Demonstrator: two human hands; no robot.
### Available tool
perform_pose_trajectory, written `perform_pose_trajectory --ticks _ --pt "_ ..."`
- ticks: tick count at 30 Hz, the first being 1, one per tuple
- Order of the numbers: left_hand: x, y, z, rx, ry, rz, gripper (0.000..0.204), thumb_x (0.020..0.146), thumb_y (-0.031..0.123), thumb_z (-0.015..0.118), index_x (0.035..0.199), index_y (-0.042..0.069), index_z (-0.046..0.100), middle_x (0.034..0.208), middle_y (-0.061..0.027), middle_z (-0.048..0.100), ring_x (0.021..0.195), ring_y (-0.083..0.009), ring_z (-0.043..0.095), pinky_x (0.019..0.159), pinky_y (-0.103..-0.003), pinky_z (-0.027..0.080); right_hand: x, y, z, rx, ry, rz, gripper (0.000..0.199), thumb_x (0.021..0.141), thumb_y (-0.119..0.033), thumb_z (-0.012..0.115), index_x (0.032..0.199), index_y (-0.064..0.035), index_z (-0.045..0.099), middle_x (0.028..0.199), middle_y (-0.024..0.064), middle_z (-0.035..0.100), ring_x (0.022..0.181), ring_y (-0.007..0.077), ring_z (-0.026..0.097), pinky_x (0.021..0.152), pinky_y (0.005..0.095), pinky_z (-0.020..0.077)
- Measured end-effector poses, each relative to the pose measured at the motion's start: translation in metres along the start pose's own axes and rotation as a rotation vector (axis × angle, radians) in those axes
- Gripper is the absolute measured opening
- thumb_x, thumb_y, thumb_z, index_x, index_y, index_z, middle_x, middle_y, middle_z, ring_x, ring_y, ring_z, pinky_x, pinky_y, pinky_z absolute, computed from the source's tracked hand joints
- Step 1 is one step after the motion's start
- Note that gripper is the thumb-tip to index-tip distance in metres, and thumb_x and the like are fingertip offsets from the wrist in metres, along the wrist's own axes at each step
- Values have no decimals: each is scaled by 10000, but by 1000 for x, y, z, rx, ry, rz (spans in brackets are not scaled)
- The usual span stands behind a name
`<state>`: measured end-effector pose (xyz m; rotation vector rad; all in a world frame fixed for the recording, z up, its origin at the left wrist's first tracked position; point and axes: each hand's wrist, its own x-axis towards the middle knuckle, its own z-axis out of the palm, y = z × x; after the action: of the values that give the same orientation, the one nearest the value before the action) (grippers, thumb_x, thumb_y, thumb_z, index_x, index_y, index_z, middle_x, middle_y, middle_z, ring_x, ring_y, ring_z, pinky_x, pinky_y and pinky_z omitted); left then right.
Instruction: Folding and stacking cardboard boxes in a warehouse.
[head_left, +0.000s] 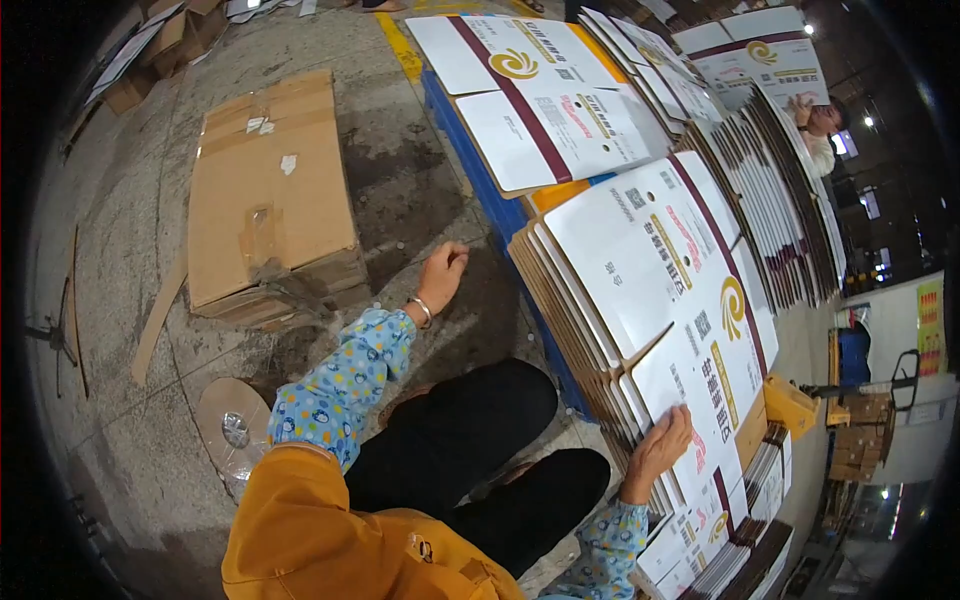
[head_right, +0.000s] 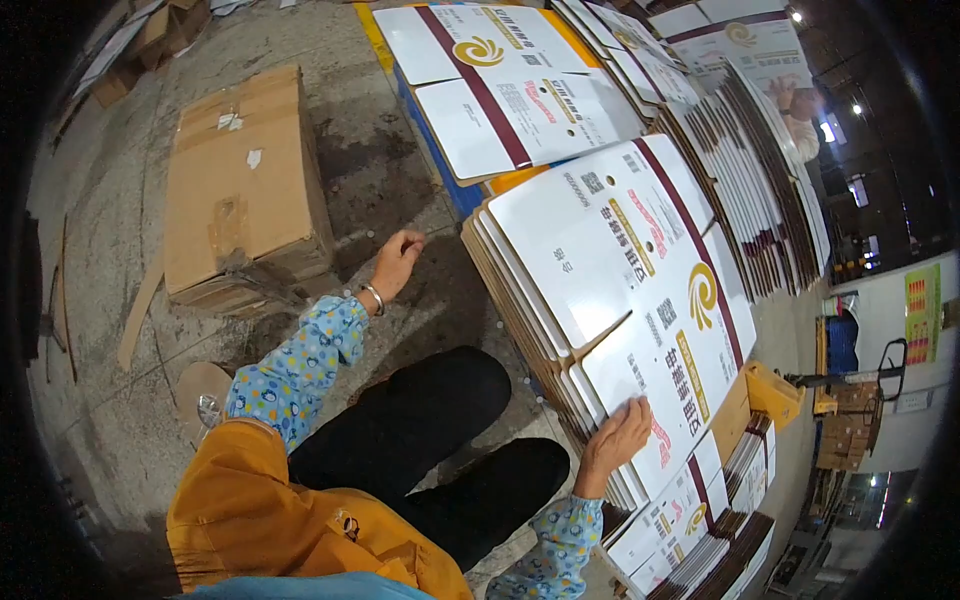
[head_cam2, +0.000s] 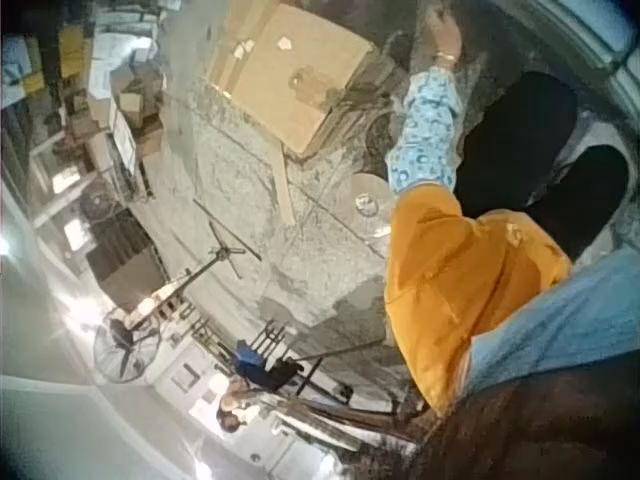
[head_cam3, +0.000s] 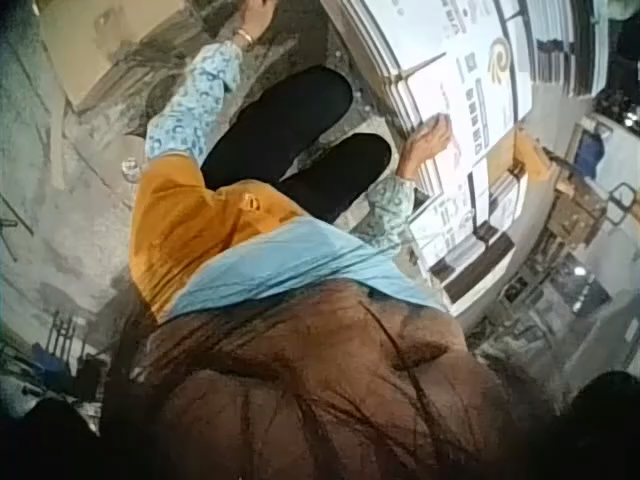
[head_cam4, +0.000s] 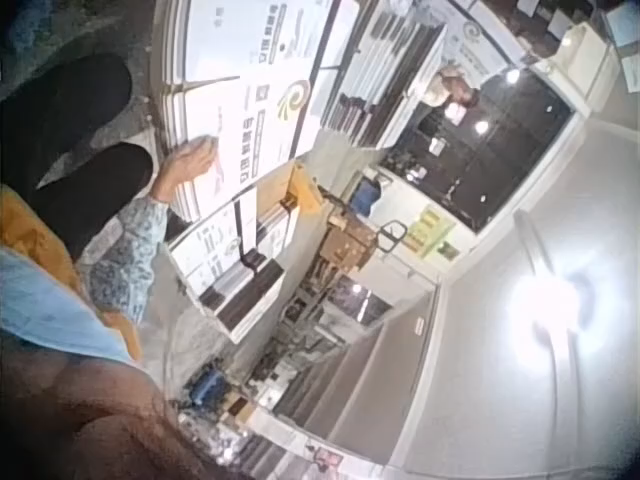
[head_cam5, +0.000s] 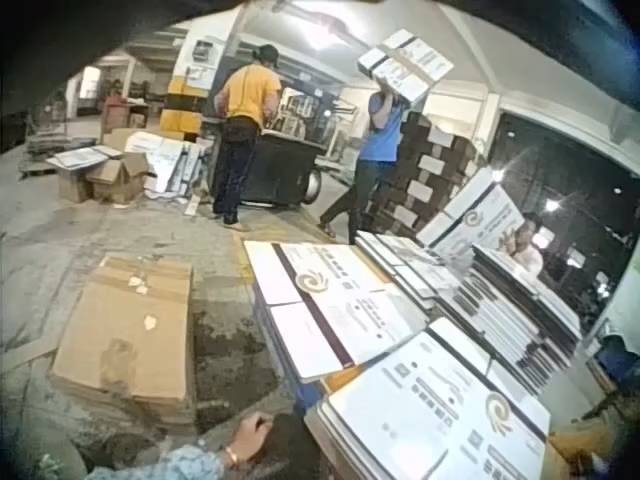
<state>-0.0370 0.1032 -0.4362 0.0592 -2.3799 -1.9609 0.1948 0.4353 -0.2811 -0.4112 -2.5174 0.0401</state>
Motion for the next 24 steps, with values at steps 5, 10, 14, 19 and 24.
perform_pose_trajectory --ticks 5,10,14,19,24 --pt "-4 125 17 -71 129 407 222 838 145 539 1020 19 560 984 -119 561 887 -257 545 778 -358 435 -12 18 -20 169 -6 44 246 870 -126 513 1056 34 528 1167 208 504 1093 342 457 937 410 344" --pt "16 150 29 363 72 737 269 788 186 584 1022 52 586 1041 -97 549 1002 -282 481 847 -396 385 -57 89 -51 -69 65 337 254 874 -164 520 984 63 544 1051 216 543 991 354 490 872 430 369" --pt "16 157 38 509 84 712 285 751 212 588 996 67 609 1043 -91 569 981 -278 489 814 -397 393 -86 131 -67 -9 145 556 346 857 -244 554 988 76 553 1023 221 546 968 340 498 843 424 383" --pt "11 167 40 576 84 696 320 759 254 604 1025 77 602 1023 -101 588 948 -288 494 836 -394 389 -85 126 -60 264 191 622 357 887 -163 504 1151 77 482 1091 232 564 972 282 556 851 347 426" --pt "-7 173 26 493 51 824 371 728 279 644 1017 52 595 925 -123 563 886 -303 480 799 -407 380 -87 121 -80 444 187 772 383 881 -109 525 1216 50 431 1055 180 579 943 197 551 829 285 427"
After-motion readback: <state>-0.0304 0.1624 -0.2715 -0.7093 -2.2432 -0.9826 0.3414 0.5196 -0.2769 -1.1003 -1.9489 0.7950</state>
